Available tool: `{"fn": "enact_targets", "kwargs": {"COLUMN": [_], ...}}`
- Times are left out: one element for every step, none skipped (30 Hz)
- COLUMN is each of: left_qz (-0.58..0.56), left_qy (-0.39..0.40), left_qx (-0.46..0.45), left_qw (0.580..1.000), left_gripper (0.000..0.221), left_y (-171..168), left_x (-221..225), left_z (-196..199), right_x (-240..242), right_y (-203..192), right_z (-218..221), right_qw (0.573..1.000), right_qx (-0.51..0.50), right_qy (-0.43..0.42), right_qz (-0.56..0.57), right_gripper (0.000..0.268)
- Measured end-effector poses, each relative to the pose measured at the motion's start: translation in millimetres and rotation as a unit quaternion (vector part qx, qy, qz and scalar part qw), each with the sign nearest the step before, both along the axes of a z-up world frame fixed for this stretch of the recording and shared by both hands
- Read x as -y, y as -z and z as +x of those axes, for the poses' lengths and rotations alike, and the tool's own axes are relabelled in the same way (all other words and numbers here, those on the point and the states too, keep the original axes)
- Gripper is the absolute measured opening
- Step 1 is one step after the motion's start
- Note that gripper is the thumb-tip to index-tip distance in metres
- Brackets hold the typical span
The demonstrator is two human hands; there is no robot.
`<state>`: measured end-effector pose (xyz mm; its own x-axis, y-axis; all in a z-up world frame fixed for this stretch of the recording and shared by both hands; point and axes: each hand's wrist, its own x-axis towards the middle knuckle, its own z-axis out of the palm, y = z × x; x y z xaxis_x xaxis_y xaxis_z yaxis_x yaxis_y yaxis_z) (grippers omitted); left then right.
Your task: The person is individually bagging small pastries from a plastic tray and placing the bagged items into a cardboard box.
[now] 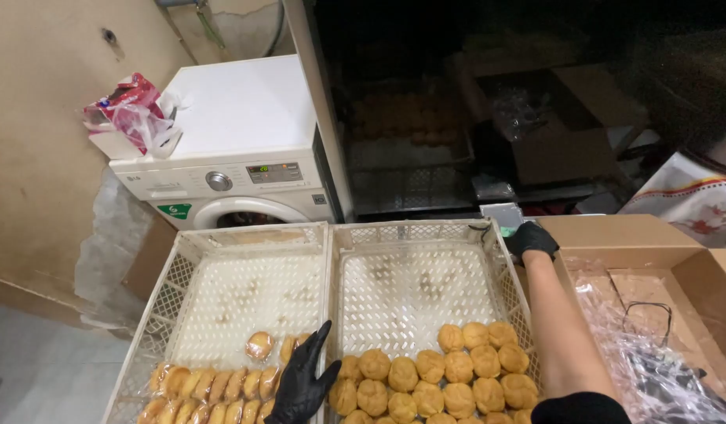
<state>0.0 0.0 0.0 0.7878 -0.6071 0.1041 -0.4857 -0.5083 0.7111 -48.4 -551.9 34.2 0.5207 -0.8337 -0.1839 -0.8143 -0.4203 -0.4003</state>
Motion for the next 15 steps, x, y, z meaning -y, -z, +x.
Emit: {"fn": "enact_targets", "kwargs": {"left_qz": [0.0,0.01,0.02,0.019,0.013,0.007,0.007,-0.002,-0.013,-0.013,-0.017,-0.022,-0.022,-0.029,-0.038], "left_qy": [0.0,-0.004,-0.008,-0.007,-0.001,0.004,0.006,0.008,0.009,0.011,0.008,0.005,0.005,0.01,0.015], "left_qx": [0.001,-0.01,-0.02,-0.018,-0.01,-0.001,0.001,0.015,0.029,0.031,0.027,0.022,0.022,0.032,0.041], "left_qw": [1.0,1.0,1.0,1.0,1.0,1.0,1.0,1.0,0.999,0.999,0.999,0.999,1.0,0.999,0.998], "left_gripper": [0.073,0.073,0.073,0.073,0.074,0.074,0.074,0.074,0.074,0.074,0.074,0.074,0.074,0.074,0.073], "left_y": [0,-1,-2,3,8,12,16,19,23,23,24,26,25,24,24], "left_x": [0,0,-1,-1,-2,-2,-3,-4,-4,-4,-4,-3,-4,-4,-4], "left_z": [0,0,0,1,2,4,4,5,6,6,6,6,5,5,5], "right_x": [-1,-1,-2,-4,-6,-7,-10,-13,-15,-17,-18,-19,-22,-25,-27], "right_y": [-3,-7,-11,-16,-20,-24,-27,-30,-33,-34,-37,-39,-41,-43,-46], "right_z": [0,1,1,3,5,7,7,6,7,5,3,2,0,-1,-2], "right_qw": [1.0,1.0,1.0,1.0,1.0,1.0,0.999,0.999,0.999,0.999,0.998,0.998,0.998,0.998,0.997], "right_qx": [0.001,0.004,0.009,0.01,0.015,0.02,0.022,0.026,0.031,0.033,0.038,0.044,0.043,0.046,0.047], "right_qy": [0.0,0.004,0.008,0.009,0.013,0.018,0.02,0.025,0.03,0.032,0.036,0.04,0.04,0.044,0.046], "right_qz": [0.0,0.002,0.005,0.004,0.008,0.012,0.012,0.016,0.019,0.019,0.021,0.023,0.023,0.027,0.029], "right_gripper": [0.064,0.063,0.063,0.063,0.063,0.062,0.062,0.062,0.062,0.062,0.061,0.061,0.061,0.061,0.06]}}
